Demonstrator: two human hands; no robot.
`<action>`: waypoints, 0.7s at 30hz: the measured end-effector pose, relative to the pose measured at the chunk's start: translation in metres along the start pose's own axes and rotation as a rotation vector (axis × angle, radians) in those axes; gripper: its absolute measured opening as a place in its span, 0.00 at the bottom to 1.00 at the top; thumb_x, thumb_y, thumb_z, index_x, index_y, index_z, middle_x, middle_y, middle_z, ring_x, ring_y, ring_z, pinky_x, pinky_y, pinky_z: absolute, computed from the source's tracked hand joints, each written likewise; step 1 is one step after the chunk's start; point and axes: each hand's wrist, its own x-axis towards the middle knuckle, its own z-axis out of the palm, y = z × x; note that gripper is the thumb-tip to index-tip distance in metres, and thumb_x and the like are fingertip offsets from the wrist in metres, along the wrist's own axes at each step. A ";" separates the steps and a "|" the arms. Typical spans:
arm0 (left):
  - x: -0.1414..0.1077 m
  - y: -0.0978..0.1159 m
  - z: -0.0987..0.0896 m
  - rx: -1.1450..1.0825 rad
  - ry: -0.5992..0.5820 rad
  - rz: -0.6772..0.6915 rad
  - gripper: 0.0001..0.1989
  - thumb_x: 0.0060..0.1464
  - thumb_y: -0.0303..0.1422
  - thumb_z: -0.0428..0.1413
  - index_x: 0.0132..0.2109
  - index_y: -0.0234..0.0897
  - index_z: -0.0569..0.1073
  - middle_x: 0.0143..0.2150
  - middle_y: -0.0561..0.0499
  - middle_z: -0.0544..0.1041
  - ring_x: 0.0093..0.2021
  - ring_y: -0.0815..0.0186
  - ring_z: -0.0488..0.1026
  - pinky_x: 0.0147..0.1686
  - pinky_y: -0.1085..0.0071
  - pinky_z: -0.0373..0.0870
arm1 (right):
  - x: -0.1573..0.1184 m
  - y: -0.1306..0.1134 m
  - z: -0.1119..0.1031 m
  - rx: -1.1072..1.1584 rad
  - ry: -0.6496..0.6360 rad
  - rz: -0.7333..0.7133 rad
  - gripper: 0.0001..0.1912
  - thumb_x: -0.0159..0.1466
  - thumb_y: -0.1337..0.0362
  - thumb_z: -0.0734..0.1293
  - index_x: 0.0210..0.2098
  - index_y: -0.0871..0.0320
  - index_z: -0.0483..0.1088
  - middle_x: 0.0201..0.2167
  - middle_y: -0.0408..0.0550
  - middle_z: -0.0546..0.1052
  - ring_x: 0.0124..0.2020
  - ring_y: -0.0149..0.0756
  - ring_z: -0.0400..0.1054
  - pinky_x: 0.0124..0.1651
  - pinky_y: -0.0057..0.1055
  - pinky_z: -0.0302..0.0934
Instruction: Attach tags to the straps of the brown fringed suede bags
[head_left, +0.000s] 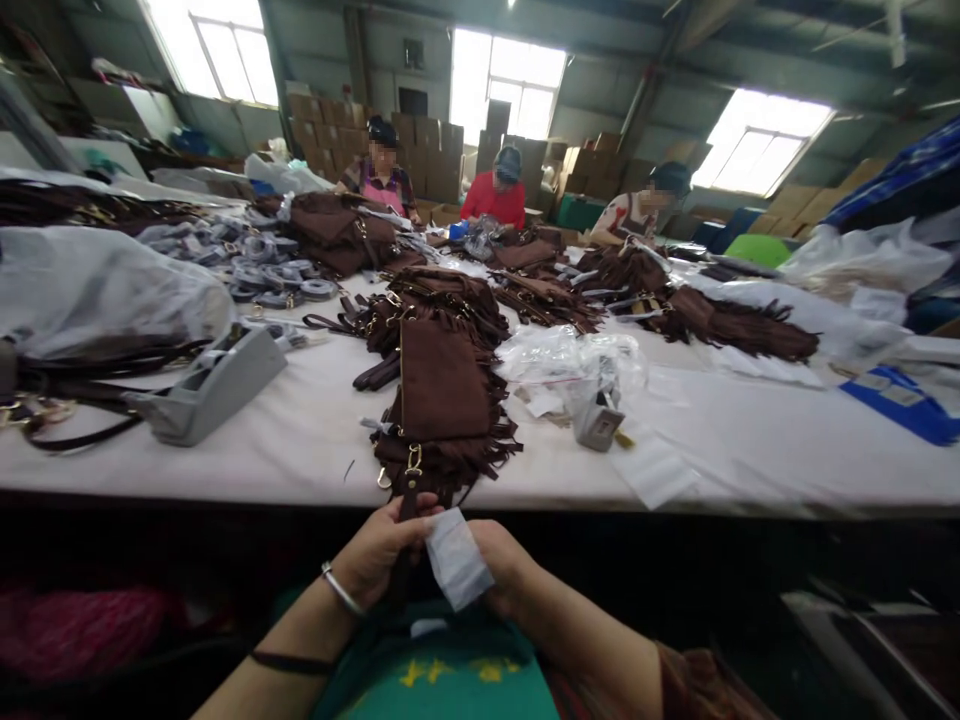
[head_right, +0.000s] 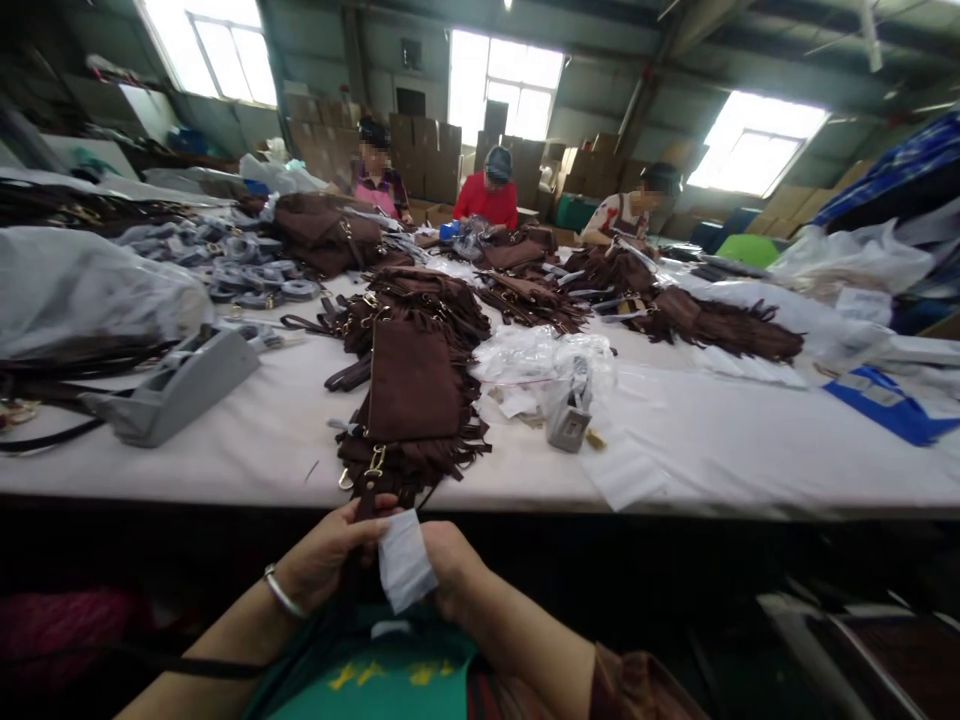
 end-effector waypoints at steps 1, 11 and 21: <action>-0.001 0.000 -0.001 0.005 -0.004 0.003 0.28 0.39 0.29 0.66 0.49 0.32 0.69 0.39 0.47 0.76 0.27 0.72 0.69 0.25 0.75 0.60 | 0.003 0.003 0.001 0.040 0.001 0.007 0.12 0.48 0.59 0.70 0.23 0.62 0.67 0.14 0.40 0.64 0.15 0.24 0.55 0.20 0.24 0.48; 0.006 -0.003 -0.004 -0.038 -0.048 -0.020 0.22 0.41 0.31 0.64 0.46 0.34 0.72 0.21 0.59 0.68 0.19 0.76 0.60 0.21 0.77 0.53 | 0.013 0.006 0.000 0.022 -0.076 0.032 0.15 0.54 0.55 0.68 0.26 0.63 0.69 0.14 0.41 0.65 0.14 0.25 0.55 0.18 0.24 0.46; 0.010 -0.006 -0.006 0.084 0.121 0.092 0.17 0.37 0.41 0.68 0.31 0.33 0.75 0.23 0.53 0.74 0.22 0.70 0.66 0.22 0.74 0.58 | -0.005 0.017 -0.020 -1.113 -0.019 -0.480 0.09 0.59 0.64 0.63 0.26 0.60 0.72 0.25 0.46 0.73 0.27 0.33 0.64 0.31 0.28 0.55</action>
